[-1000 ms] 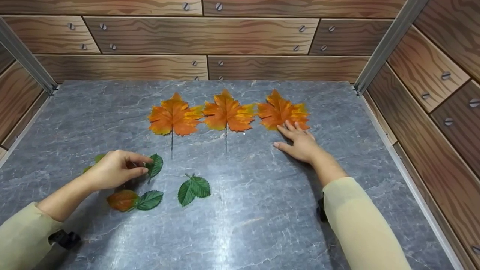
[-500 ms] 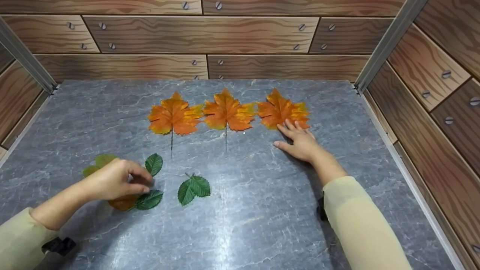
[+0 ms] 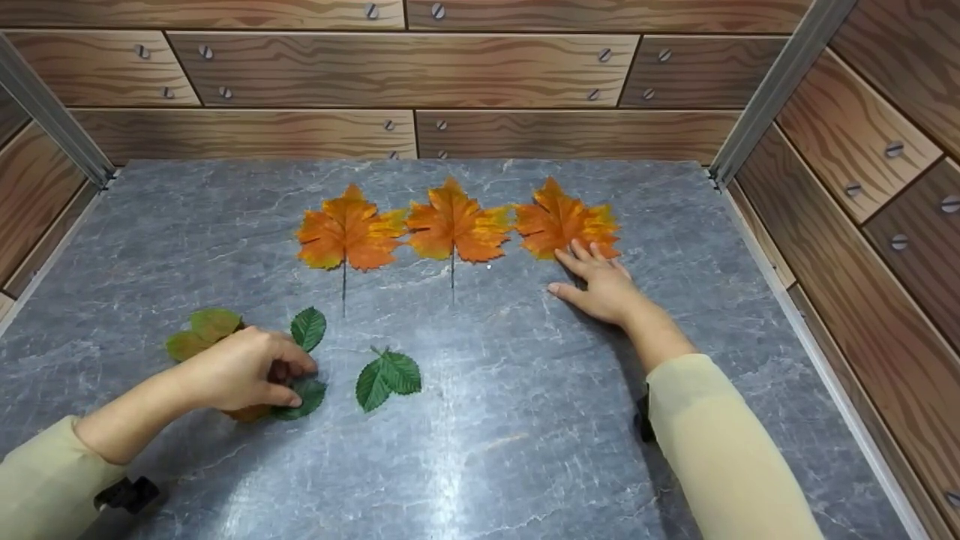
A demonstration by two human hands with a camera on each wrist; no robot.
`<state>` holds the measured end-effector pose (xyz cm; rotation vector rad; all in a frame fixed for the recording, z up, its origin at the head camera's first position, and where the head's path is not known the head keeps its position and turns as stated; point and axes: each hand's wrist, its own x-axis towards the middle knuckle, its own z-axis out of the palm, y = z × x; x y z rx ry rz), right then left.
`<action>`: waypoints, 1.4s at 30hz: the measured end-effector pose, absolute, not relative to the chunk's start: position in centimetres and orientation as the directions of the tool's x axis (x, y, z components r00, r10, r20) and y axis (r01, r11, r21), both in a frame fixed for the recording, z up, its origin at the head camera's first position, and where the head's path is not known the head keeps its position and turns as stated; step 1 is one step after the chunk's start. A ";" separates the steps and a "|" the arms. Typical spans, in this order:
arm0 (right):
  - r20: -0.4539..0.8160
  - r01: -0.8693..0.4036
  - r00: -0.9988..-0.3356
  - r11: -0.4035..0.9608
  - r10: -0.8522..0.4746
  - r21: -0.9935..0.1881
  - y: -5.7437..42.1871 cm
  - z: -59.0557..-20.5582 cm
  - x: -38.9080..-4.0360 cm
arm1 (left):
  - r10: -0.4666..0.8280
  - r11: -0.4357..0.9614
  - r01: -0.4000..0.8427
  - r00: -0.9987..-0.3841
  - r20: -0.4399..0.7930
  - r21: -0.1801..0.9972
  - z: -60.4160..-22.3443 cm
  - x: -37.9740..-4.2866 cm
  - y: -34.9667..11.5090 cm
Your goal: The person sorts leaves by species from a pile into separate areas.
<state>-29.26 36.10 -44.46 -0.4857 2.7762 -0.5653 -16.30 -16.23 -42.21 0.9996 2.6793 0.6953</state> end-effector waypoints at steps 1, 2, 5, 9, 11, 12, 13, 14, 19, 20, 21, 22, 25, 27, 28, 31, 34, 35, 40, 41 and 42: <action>-0.190 -0.269 -0.908 0.868 -0.373 -0.417 36.1 -44.5 -29.2 | 0.658 0.663 0.566 -0.753 -0.021 0.490 -42.2 -16.3 -16.2; -0.189 -0.271 -0.908 0.868 -0.374 -0.416 36.1 -44.5 -29.3 | 0.658 0.664 0.567 -0.753 -0.020 0.488 -42.2 -16.3 -16.2; -0.192 -0.272 -0.907 0.868 -0.376 -0.416 36.1 -44.4 -29.3 | 0.661 0.661 0.566 -0.750 -0.024 0.493 -42.3 -16.3 -16.2; -0.203 -0.266 -0.905 0.871 -0.373 -0.412 36.1 -44.4 -29.3 | 0.670 0.650 0.560 -0.742 -0.039 0.513 -42.5 -16.2 -16.1; -0.207 -0.265 -0.905 0.873 -0.372 -0.410 36.1 -44.4 -29.3 | 0.677 0.640 0.561 -0.735 -0.041 0.525 -42.5 -16.1 -16.0; -0.207 -0.264 -0.905 0.873 -0.371 -0.410 36.0 -44.4 -29.3 | 0.681 0.634 0.561 -0.732 -0.039 0.533 -42.6 -16.1 -16.1; -0.207 -0.264 -0.905 0.873 -0.371 -0.411 36.0 -44.4 -29.3 | 0.684 0.627 0.562 -0.729 -0.036 0.540 -42.6 -16.1 -16.1; -0.207 -0.263 -0.905 0.873 -0.371 -0.412 36.0 -44.4 -29.3 | 0.685 0.622 0.560 -0.728 -0.034 0.547 -42.6 -16.0 -16.1; -0.206 -0.259 -0.907 0.873 -0.367 -0.413 36.0 -44.5 -29.3 | 0.674 0.592 0.519 -0.738 -0.026 0.617 -42.4 -16.2 -16.0; -0.205 -0.259 -0.908 0.873 -0.367 -0.413 36.1 -44.5 -29.3 | 0.668 0.585 0.508 -0.744 -0.021 0.633 -42.3 -16.2 -15.9; -0.204 -0.260 -0.908 0.873 -0.366 -0.413 36.1 -44.5 -29.3 | 0.663 0.576 0.497 -0.748 -0.016 0.649 -42.1 -16.3 -15.9; -0.203 -0.261 -0.908 0.873 -0.367 -0.413 36.1 -44.5 -29.3 | 0.657 0.567 0.484 -0.754 -0.011 0.667 -42.0 -16.4 -15.8; -0.201 -0.261 -0.908 0.872 -0.367 -0.414 36.0 -44.5 -29.3 | 0.635 0.542 0.445 -0.773 -0.001 0.713 -41.6 -16.7 -15.6; -0.200 -0.263 -0.908 0.872 -0.369 -0.414 36.0 -44.5 -29.3 | 0.627 0.528 0.421 -0.779 -0.005 0.738 -41.4 -16.8 -15.6; -0.199 -0.263 -0.908 0.871 -0.369 -0.414 36.0 -44.5 -29.3 | 0.626 0.521 0.413 -0.779 -0.005 0.747 -41.3 -16.8 -15.6; -0.197 -0.266 -0.908 0.872 -0.370 -0.412 36.0 -44.5 -29.3 | 0.638 0.511 0.419 -0.770 -0.005 0.751 -41.2 -16.9 -15.7; -0.196 -0.266 -0.908 0.872 -0.370 -0.411 36.0 -44.5 -29.3 | 0.655 0.512 0.438 -0.755 -0.006 0.739 -41.3 -16.9 -15.9; -0.198 -0.264 -0.908 0.872 -0.369 -0.412 36.0 -44.4 -29.3 | 0.658 0.514 0.444 -0.753 -0.006 0.734 -41.3 -16.9 -16.0; -0.208 -0.253 -0.908 0.871 -0.364 -0.420 36.0 -44.3 -29.2 | 0.642 0.527 0.440 -0.767 -0.001 0.727 -41.3 -16.9 -16.1; -0.208 -0.253 -0.908 0.872 -0.364 -0.420 36.0 -44.3 -29.2 | 0.636 0.527 0.433 -0.772 -0.001 0.731 -41.3 -16.9 -16.1; -0.209 -0.252 -0.908 0.872 -0.364 -0.420 36.0 -44.4 -29.2 | 0.630 0.526 0.428 -0.777 0.001 0.735 -41.2 -16.9 -16.1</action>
